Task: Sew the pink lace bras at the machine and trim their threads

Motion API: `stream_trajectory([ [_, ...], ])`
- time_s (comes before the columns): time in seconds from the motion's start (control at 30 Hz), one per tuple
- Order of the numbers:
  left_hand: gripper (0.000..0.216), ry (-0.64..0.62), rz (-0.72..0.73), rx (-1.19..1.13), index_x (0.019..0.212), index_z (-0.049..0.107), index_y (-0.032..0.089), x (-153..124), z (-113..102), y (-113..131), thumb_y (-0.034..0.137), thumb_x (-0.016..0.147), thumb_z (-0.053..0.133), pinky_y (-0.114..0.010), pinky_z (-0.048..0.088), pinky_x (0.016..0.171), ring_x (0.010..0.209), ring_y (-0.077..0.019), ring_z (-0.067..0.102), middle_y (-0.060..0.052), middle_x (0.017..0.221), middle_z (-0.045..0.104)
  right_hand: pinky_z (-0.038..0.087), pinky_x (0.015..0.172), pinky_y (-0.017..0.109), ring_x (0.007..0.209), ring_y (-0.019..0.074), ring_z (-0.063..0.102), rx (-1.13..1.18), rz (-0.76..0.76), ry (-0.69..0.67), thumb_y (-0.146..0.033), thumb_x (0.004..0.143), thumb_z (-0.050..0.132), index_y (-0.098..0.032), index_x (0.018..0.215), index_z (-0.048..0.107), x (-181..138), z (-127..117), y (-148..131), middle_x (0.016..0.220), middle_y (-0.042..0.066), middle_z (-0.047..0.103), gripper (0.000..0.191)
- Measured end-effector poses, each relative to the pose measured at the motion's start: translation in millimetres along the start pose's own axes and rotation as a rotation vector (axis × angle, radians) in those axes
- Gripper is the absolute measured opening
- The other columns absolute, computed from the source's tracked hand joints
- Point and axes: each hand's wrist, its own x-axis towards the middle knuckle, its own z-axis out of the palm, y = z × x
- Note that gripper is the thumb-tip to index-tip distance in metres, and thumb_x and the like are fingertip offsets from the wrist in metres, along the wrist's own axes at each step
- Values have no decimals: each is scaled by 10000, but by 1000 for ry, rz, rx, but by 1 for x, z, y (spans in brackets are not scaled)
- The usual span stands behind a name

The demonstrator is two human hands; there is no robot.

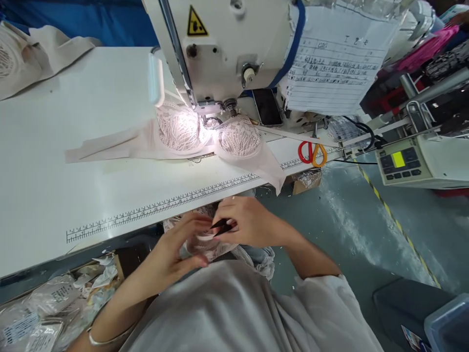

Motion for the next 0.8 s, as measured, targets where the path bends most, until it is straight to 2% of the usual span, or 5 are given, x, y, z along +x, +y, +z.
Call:
stream_trajectory([
  [0.03, 111, 12, 30, 8, 951, 656, 209, 4, 6, 1, 254, 881, 730, -239, 496, 799, 899, -167, 629, -39, 953, 662, 422, 617, 226, 747, 133, 553, -45, -14, -12, -147, 833, 715, -186, 812, 662, 4, 6, -1, 790, 9, 604, 70],
  [0.13, 232, 83, 73, 7, 718, 550, 186, 12, 18, 0, 150, 937, 618, -194, 431, 648, 703, -111, 547, 9, 751, 564, 424, 660, 235, 757, 134, 553, -107, -26, -6, -121, 824, 700, -193, 828, 615, 8, 15, 4, 798, 1, 616, 111],
  [0.33, 229, 100, 26, -121, 715, 581, 186, 14, 9, -6, 205, 936, 636, -210, 417, 626, 697, -118, 548, -8, 768, 576, 384, 548, 200, 604, 82, 480, 101, 32, 64, -325, 836, 768, -220, 946, 540, -3, 7, 29, 834, -28, 651, 274],
  [0.57, 261, 129, -49, -212, 682, 618, 184, 15, 6, -5, 284, 915, 677, -217, 448, 665, 736, -132, 574, -27, 787, 590, 449, 650, 235, 804, 147, 617, 55, -77, 43, -262, 882, 724, -196, 914, 649, -2, 2, 40, 945, 51, 696, 105],
  [0.8, 342, 85, -252, -435, 667, 583, 160, 10, 8, -8, 389, 893, 698, -227, 454, 638, 725, -134, 588, -90, 920, 732, 383, 551, 220, 633, 98, 528, 318, 3, 123, -302, 898, 696, -160, 821, 652, -1, -1, 40, 875, 58, 700, 168],
])
